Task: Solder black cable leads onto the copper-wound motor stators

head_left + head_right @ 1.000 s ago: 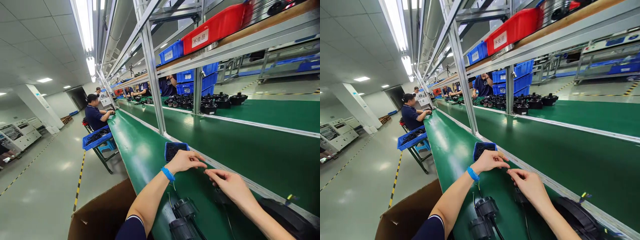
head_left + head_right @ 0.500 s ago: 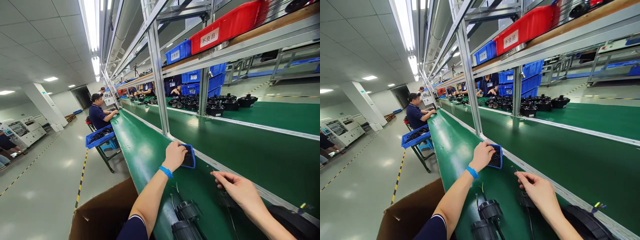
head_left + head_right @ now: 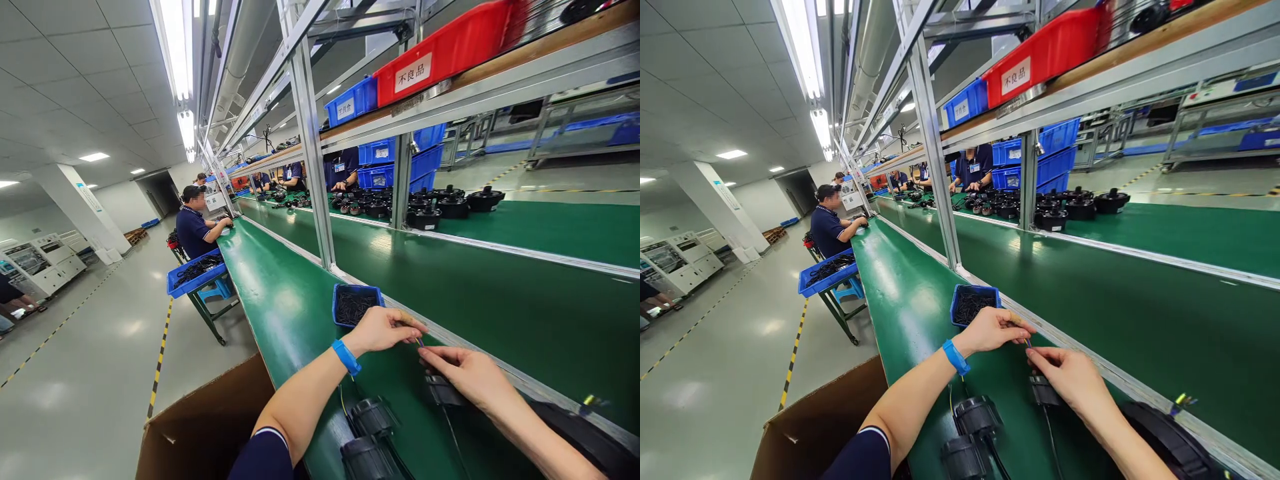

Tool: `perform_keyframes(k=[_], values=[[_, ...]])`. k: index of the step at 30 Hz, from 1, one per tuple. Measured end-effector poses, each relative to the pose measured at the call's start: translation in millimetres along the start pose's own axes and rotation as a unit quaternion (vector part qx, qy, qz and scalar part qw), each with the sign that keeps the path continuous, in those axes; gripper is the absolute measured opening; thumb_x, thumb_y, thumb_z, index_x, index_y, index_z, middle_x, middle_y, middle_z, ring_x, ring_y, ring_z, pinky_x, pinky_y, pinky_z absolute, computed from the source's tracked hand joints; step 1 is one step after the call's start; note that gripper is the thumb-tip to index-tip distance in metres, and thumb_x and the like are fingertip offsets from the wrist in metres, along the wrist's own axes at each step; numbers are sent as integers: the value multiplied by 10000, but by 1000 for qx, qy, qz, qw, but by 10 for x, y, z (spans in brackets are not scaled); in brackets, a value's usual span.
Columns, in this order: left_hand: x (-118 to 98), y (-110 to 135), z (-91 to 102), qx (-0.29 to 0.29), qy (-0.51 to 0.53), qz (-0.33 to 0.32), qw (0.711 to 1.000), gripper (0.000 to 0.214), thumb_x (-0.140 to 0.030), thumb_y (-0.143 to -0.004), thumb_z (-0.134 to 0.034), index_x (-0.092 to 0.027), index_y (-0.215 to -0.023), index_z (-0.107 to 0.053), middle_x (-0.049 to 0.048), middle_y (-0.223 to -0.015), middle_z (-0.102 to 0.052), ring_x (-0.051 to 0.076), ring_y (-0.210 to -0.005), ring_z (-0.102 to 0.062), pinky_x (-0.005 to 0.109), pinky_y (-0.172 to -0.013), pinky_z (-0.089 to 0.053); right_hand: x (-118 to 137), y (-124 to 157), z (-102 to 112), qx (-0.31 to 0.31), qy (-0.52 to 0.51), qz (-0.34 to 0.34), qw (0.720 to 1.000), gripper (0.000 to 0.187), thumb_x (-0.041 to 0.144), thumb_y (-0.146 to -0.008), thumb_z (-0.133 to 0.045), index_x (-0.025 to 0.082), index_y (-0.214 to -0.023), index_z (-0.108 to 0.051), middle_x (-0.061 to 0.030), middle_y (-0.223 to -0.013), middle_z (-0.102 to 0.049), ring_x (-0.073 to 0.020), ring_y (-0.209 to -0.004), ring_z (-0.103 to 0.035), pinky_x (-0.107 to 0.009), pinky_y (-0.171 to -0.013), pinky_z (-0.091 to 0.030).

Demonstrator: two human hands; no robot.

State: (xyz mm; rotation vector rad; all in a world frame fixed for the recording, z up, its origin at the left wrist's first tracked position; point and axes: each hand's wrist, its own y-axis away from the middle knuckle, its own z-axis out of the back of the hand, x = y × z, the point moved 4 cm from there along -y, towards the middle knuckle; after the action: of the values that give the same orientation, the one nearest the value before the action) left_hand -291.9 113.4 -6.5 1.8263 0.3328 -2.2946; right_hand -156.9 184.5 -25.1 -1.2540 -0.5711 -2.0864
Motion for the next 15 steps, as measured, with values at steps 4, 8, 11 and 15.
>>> perform_keyframes(k=[4,8,11,15], values=[[32,-15,-19,19,86,6,996,603,-216,-726,-791,-48,-1282,-628,58,-778,-680,125,-651,-614,350,-771,-543,-50,-5,-1,68,68,-11,995,585,753,-504,-571,194,-549,-737,-92,-591,-682,-234,-562,-575,-330,-551,-391],[25,26,-81,62,114,25,991,833,-337,-615,-887,-62,-1340,-583,49,-776,-672,139,-655,-619,391,-784,-529,-92,-25,6,79,99,26,992,597,778,-572,-548,205,-516,-704,-82,-550,-653,-212,-519,-528,-322,-540,-360],[42,38,-110,69,121,39,989,881,-375,-559,-912,-63,-1322,-602,47,-786,-671,141,-678,-616,398,-802,-517,-113,-40,19,70,107,45,991,608,783,-611,-509,209,-528,-692,-79,-550,-644,-214,-521,-533,-322,-538,-352],[57,10,-89,54,144,35,987,878,-377,-530,-922,-39,-1285,-628,53,-785,-675,153,-698,-627,397,-818,-516,-80,-55,65,3,107,74,991,591,771,-621,-540,208,-559,-709,-72,-553,-634,-206,-495,-519,-317,-508,-343]])
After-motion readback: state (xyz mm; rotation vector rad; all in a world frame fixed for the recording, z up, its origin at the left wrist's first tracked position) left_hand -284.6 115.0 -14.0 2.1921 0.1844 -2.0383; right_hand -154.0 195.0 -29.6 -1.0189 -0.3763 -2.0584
